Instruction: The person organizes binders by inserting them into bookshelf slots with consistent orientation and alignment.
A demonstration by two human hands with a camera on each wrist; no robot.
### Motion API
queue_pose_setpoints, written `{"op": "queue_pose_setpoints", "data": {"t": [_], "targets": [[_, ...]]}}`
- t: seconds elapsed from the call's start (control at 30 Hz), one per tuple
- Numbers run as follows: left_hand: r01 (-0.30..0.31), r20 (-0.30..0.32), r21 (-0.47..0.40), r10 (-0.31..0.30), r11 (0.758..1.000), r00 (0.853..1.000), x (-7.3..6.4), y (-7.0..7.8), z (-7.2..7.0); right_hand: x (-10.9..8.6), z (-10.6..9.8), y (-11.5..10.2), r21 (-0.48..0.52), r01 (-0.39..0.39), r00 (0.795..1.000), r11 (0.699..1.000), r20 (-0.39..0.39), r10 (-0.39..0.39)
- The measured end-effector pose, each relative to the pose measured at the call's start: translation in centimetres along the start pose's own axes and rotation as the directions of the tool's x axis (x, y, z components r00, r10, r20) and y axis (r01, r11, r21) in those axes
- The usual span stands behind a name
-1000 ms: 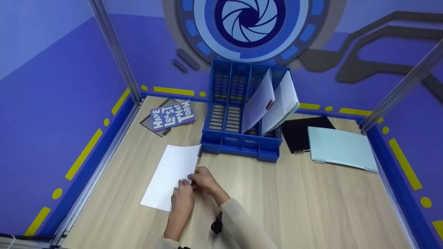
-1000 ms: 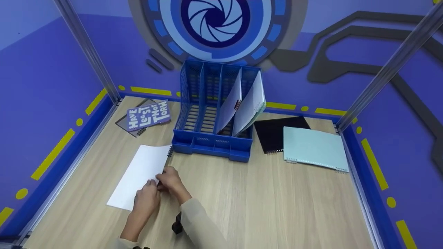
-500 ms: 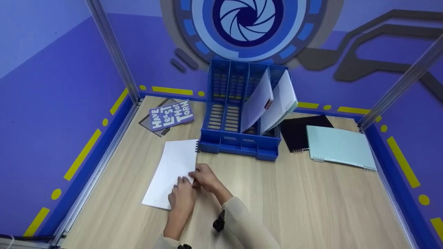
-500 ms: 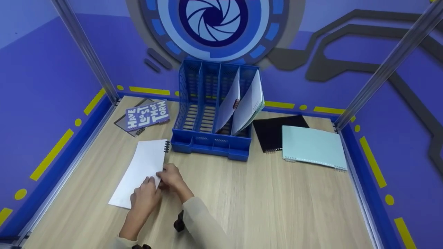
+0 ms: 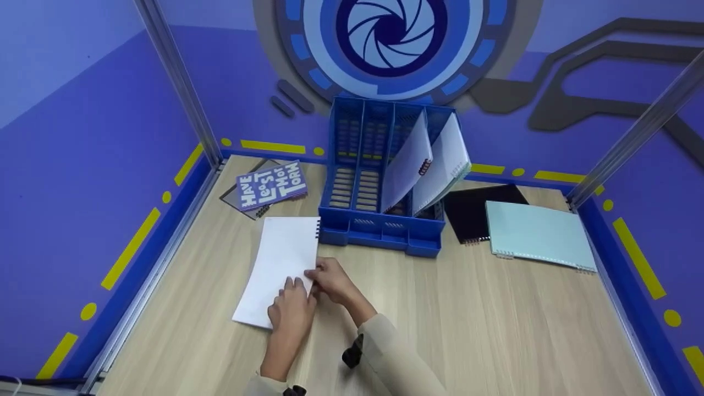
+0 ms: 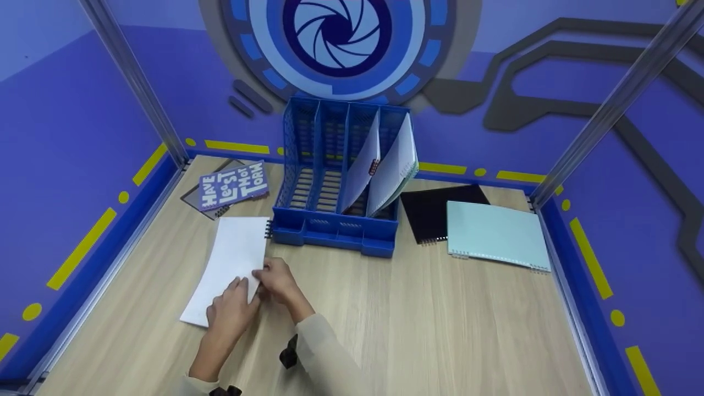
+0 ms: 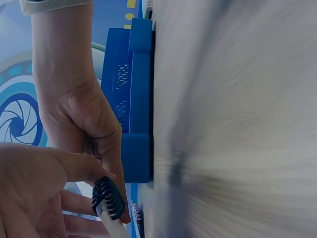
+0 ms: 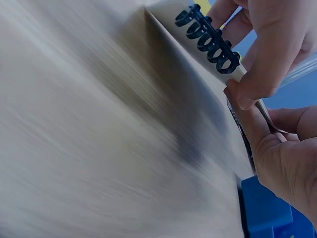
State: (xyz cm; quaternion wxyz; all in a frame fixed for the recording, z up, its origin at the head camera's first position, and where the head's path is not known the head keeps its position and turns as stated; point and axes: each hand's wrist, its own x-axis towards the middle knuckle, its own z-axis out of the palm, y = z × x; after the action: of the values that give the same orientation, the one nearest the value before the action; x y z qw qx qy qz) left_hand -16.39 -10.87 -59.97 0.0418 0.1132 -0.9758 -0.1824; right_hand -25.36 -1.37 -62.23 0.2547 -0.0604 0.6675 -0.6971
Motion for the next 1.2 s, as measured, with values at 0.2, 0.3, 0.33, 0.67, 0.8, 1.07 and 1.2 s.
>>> {"op": "queue_pose_setpoints", "data": {"t": [0.2, 0.3, 0.33, 0.67, 0.8, 1.07, 1.2], "targets": [[-0.014, 0.002, 0.008, 0.014, 1.000, 1.000, -0.2, 0.1, -0.3, -0.3, -0.4, 0.2, 0.035, 0.019, 1.000, 0.999, -0.003, -0.019], [-0.010, -0.004, 0.004, 0.010, 1.000, 1.000, -0.3, 0.3, -0.4, -0.5, -0.8, 0.0, 0.044, 0.020, 1.000, 0.999, -0.017, -0.019], [-0.007, -0.005, -0.003, 0.007, 1.000, 1.000, -0.3, 0.3, -0.5, -0.6, -1.0, -0.2, 0.042, 0.017, 1.000, 0.999, -0.023, -0.016], [0.010, -0.059, -0.136, -0.018, 0.991, 0.998, 1.0, -1.0, -1.1, -2.3, -3.2, -1.9, 0.046, 0.058, 0.996, 0.997, -0.065, -0.055], [0.012, -0.102, -0.202, -0.033, 0.979, 0.994, 1.6, -1.9, -1.4, -3.2, -4.4, -2.4, 0.067, 0.088, 0.993, 0.994, -0.087, -0.082], [0.028, -0.088, -0.331, -0.061, 0.943, 0.994, 4.3, -3.1, -2.1, -5.4, -6.5, -2.9, 0.105, 0.115, 0.982, 0.988, -0.160, -0.098], [0.014, -0.055, -0.425, -0.042, 0.905, 0.998, 6.2, -3.7, -1.2, -6.9, -8.1, -3.1, 0.098, 0.138, 0.966, 0.985, -0.232, -0.112]]}}
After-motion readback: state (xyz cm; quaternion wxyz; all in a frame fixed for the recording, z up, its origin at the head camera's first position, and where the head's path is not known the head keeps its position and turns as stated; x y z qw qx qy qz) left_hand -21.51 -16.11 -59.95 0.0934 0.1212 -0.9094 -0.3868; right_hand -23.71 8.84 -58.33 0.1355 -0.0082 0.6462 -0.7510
